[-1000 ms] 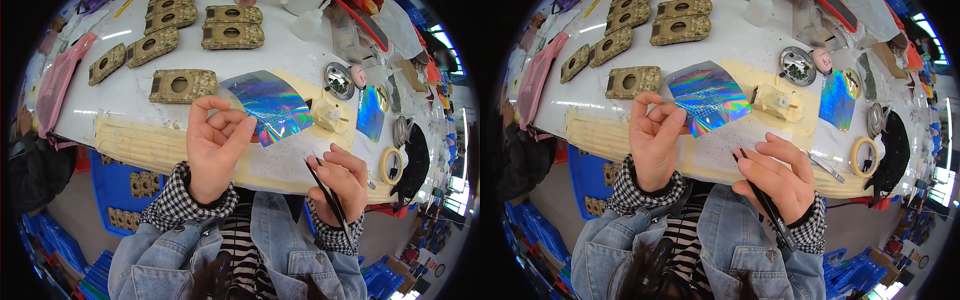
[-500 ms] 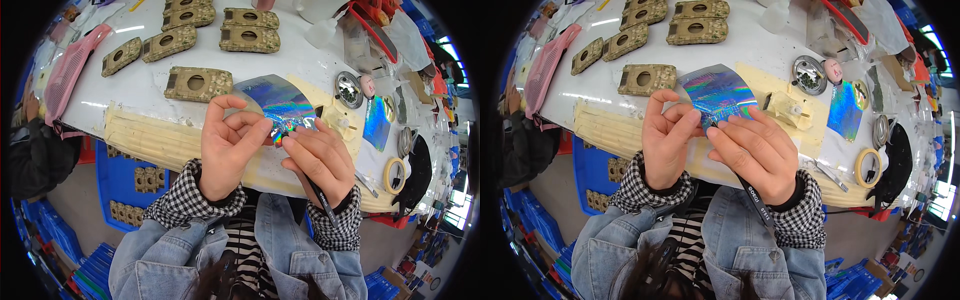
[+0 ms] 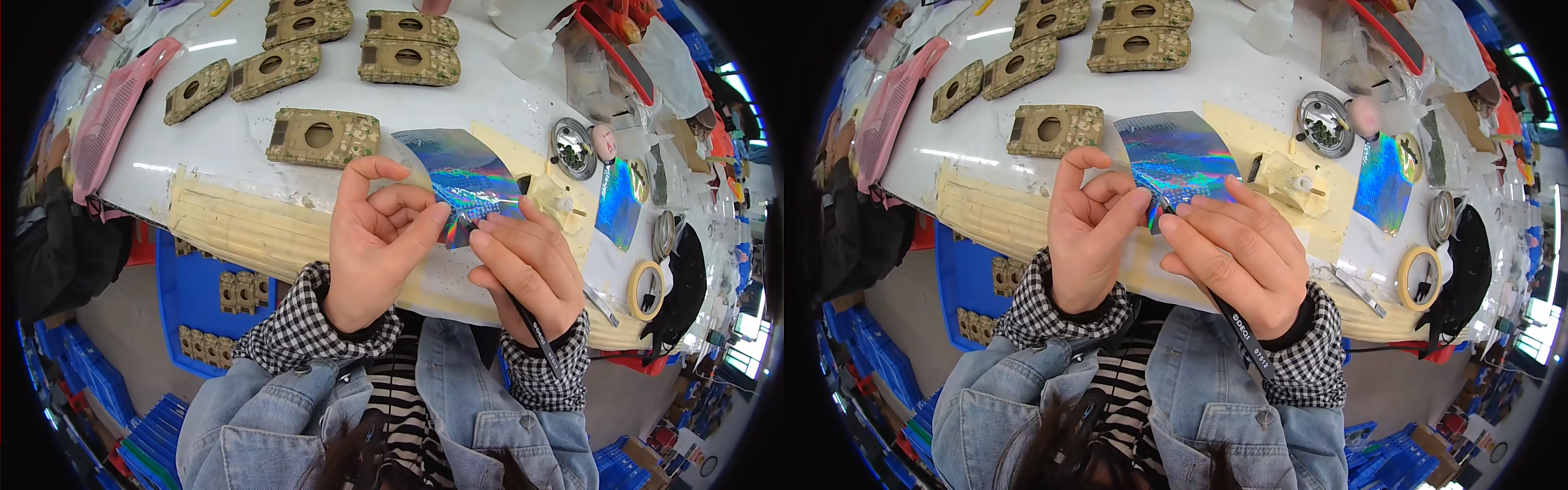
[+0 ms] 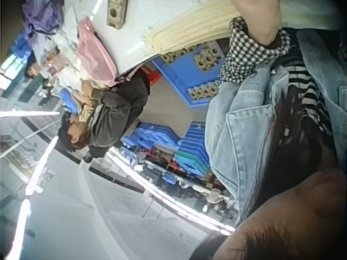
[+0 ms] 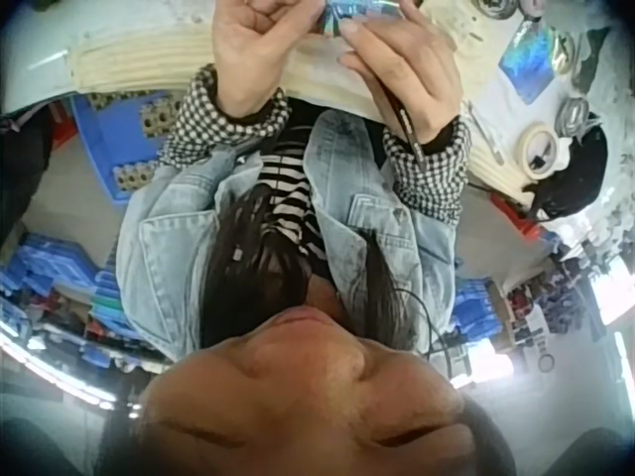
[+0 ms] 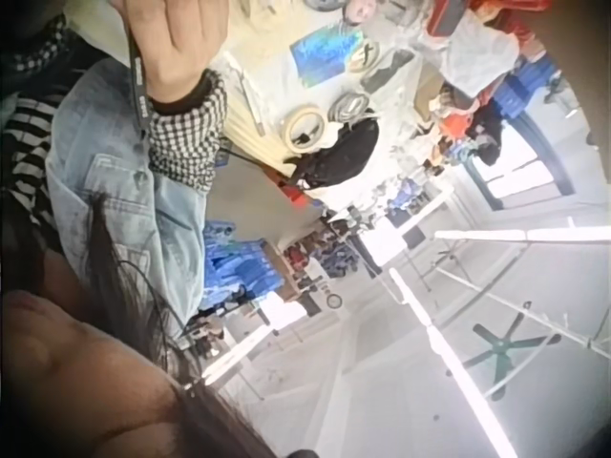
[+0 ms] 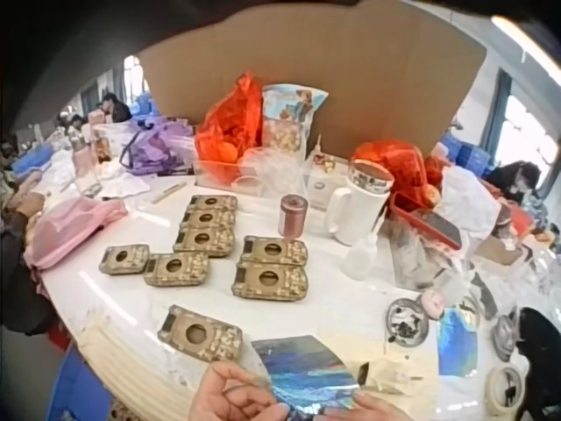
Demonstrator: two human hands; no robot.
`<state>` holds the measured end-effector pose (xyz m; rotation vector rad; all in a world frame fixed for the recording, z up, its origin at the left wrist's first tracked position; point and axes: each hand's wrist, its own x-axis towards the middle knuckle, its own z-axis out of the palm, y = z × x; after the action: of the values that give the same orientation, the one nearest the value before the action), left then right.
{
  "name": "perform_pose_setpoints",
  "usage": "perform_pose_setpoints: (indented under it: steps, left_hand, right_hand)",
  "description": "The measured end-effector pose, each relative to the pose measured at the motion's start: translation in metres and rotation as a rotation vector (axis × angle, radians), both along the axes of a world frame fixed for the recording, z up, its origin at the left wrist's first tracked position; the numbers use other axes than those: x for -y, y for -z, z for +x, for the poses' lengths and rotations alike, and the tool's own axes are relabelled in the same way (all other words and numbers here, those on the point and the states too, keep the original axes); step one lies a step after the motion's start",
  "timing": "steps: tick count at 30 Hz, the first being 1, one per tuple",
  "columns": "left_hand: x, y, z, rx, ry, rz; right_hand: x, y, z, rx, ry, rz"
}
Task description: Assembling and decorating toy tank components using iridescent film, tweezers, and a pen.
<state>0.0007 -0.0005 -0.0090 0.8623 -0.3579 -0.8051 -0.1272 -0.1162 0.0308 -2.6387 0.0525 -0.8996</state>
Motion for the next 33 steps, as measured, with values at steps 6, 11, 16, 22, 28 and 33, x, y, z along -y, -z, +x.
perform_pose_setpoints:
  steps: [6, 11, 16, 22, 28, 33]
  left_hand:
    - [-0.0005, 0.0012, -0.0005, 0.007, 0.003, -0.018]
    - [0.0000, 0.0000, -0.0009, -0.001, 0.004, -0.026]
    - [-0.0006, 0.0008, -0.0015, 0.026, -0.011, -0.009]
    - [0.0005, 0.0005, -0.0022, 0.028, -0.017, -0.012]
    - [0.0008, 0.0025, -0.0028, 0.033, -0.024, -0.019]
    - [0.0008, -0.0003, -0.0030, 0.012, -0.026, 0.013]
  right_hand:
    - [0.0005, 0.0007, 0.0004, -0.017, 0.000, 0.001]
    - [0.0004, -0.0007, 0.0003, -0.015, 0.002, 0.008]
    - [0.0001, 0.0000, 0.0011, -0.015, 0.000, 0.029]
    - [0.0005, -0.0015, 0.0005, -0.022, -0.006, 0.034]
    - [0.0004, -0.0011, 0.0009, -0.018, -0.006, 0.035]
    - [0.0006, -0.0006, 0.0007, -0.015, -0.005, 0.040]
